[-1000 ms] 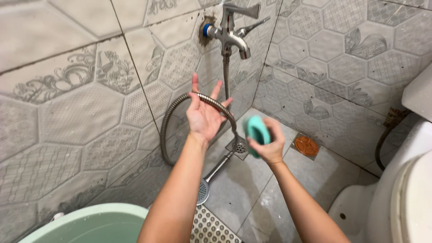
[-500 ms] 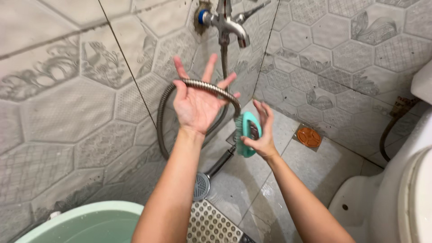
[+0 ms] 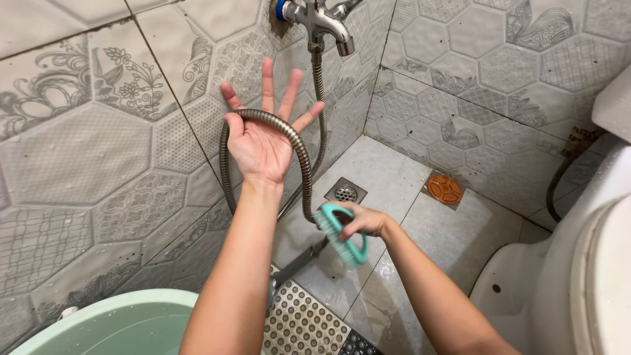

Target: The person scrubs a shower faucet, hose, and showerhead with a teal brush, then rinses them with water. They place the showerhead back on its holder, fill a bucket with water, and rinse a black scoop before placing it in the bucket.

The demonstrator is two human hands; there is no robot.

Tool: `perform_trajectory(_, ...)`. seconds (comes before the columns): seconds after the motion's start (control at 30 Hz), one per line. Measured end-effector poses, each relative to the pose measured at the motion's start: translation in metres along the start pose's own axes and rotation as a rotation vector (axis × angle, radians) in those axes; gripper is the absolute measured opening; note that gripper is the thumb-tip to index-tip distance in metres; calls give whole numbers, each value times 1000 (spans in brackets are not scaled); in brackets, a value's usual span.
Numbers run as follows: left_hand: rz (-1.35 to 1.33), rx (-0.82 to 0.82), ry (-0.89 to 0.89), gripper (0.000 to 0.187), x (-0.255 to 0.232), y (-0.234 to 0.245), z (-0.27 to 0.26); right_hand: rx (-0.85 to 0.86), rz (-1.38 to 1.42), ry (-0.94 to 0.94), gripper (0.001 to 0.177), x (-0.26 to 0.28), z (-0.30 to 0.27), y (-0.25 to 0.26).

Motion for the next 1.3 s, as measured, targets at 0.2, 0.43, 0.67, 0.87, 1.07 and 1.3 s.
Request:
perform_trajectory(0.2,279,-372,-30,53,-16,102,5,-76,253,245,87,65,-26,8)
perform_trajectory(0.43,844,-889,474,89,16,141,-20,-50,456,612,67,148,-48,-6)
perform_trajectory(0.67,1400,35,1002,69,124,144,-53,-138,366,627,67,230,-53,-13)
perform_trajectory(0.87,1693,-11,543,31,115,142,-44,-524,97,628,48,240,-59,40)
perform_trajectory(1.07,1295,-251,298,45,72,110,-16,-902,-693,761,81,233,-69,-4)
perform_trajectory(1.3,1263,-258,127,82,64,70,-11,-1137,-890,502,53,254,-3,-20)
Point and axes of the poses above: each hand's wrist, its own z-axis towards the middle knuckle, its own y-axis out of the back of the hand, x = y × z, the point moved 5 cm from there along z, towards the middle knuckle, and after that the axes turned 4 degrees about y, right-handed, at the moved point
